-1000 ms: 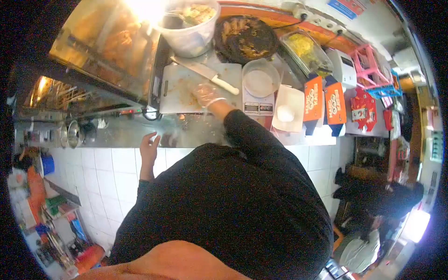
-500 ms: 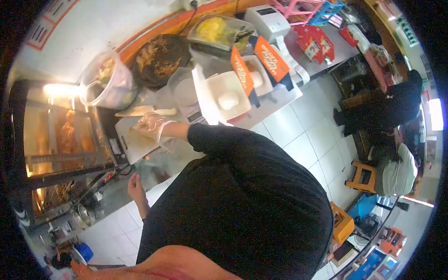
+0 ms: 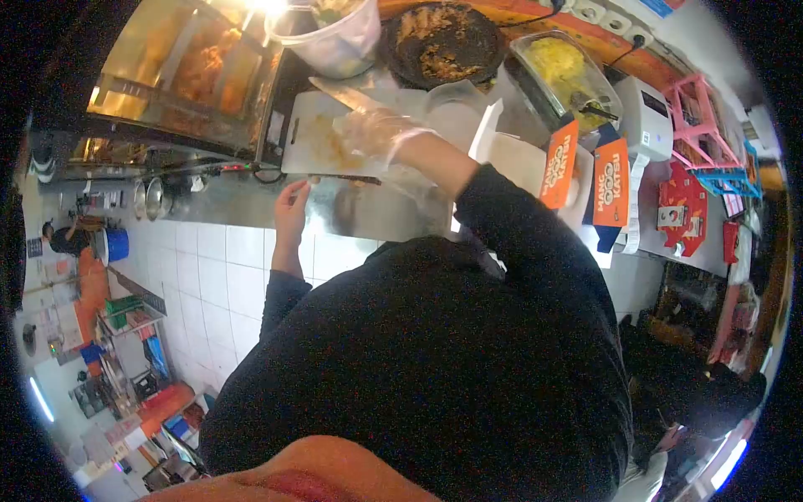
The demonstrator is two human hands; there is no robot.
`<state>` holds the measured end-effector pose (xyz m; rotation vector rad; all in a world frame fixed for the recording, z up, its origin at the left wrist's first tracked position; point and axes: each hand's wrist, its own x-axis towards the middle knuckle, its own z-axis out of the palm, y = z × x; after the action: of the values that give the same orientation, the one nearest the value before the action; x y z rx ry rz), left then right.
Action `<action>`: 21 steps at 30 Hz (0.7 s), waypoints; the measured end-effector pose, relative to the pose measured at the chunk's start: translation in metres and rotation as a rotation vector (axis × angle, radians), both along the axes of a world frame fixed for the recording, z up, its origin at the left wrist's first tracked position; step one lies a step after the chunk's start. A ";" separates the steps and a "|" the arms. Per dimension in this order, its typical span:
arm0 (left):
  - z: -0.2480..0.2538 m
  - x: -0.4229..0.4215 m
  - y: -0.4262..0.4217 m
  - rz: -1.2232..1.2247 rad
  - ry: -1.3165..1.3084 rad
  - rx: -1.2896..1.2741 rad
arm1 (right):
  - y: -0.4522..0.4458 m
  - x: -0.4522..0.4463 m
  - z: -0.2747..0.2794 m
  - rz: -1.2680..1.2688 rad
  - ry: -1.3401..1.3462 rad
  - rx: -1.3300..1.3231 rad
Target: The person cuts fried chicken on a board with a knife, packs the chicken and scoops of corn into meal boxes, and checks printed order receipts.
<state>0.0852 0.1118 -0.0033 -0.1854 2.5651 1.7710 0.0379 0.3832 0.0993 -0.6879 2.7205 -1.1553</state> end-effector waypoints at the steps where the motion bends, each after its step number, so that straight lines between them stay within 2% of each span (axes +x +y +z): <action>1: -0.003 0.005 -0.005 0.031 -0.037 0.041 | -0.017 -0.015 -0.007 0.213 -0.047 0.248; 3: -0.003 0.018 -0.021 0.064 -0.050 0.028 | -0.068 -0.043 -0.170 0.244 0.215 0.494; 5: -0.005 0.024 -0.041 0.088 -0.005 -0.091 | -0.093 -0.012 -0.107 -0.039 -0.220 0.547; 7: -0.006 0.031 -0.062 0.100 0.067 -0.091 | -0.118 0.007 -0.153 -0.207 -0.092 0.429; 8: -0.003 0.034 -0.073 0.141 -0.008 -0.071 | -0.122 0.008 -0.162 -0.227 -0.088 0.436; 10: -0.005 0.038 -0.092 0.201 -0.084 -0.051 | -0.121 0.009 -0.175 0.020 0.118 0.740; 11: -0.008 0.037 -0.101 0.210 -0.086 -0.050 | -0.120 0.007 -0.184 -0.009 0.100 0.753; 13: -0.012 0.032 -0.111 0.169 -0.100 -0.072 | -0.113 0.007 -0.209 0.033 0.043 0.330; 15: -0.029 0.022 -0.120 0.135 -0.119 0.007 | -0.106 0.018 -0.200 0.089 0.315 0.410; 17: -0.028 0.007 -0.112 0.011 0.053 -0.098 | -0.109 0.022 -0.240 -0.091 0.481 0.127; 19: -0.009 -0.007 -0.091 -0.040 -0.038 0.013 | -0.107 0.007 -0.227 0.158 0.240 0.537; 20: -0.022 -0.019 -0.093 -0.069 -0.038 0.095 | -0.102 0.010 -0.207 0.119 0.235 0.543; 21: -0.013 -0.027 -0.082 -0.101 -0.033 0.092 | -0.101 0.014 -0.170 -0.132 0.210 0.456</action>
<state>0.0586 0.0294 -0.0163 -0.0813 2.4185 1.8279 0.0521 0.2819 -0.0705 -0.5962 3.0812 -0.4615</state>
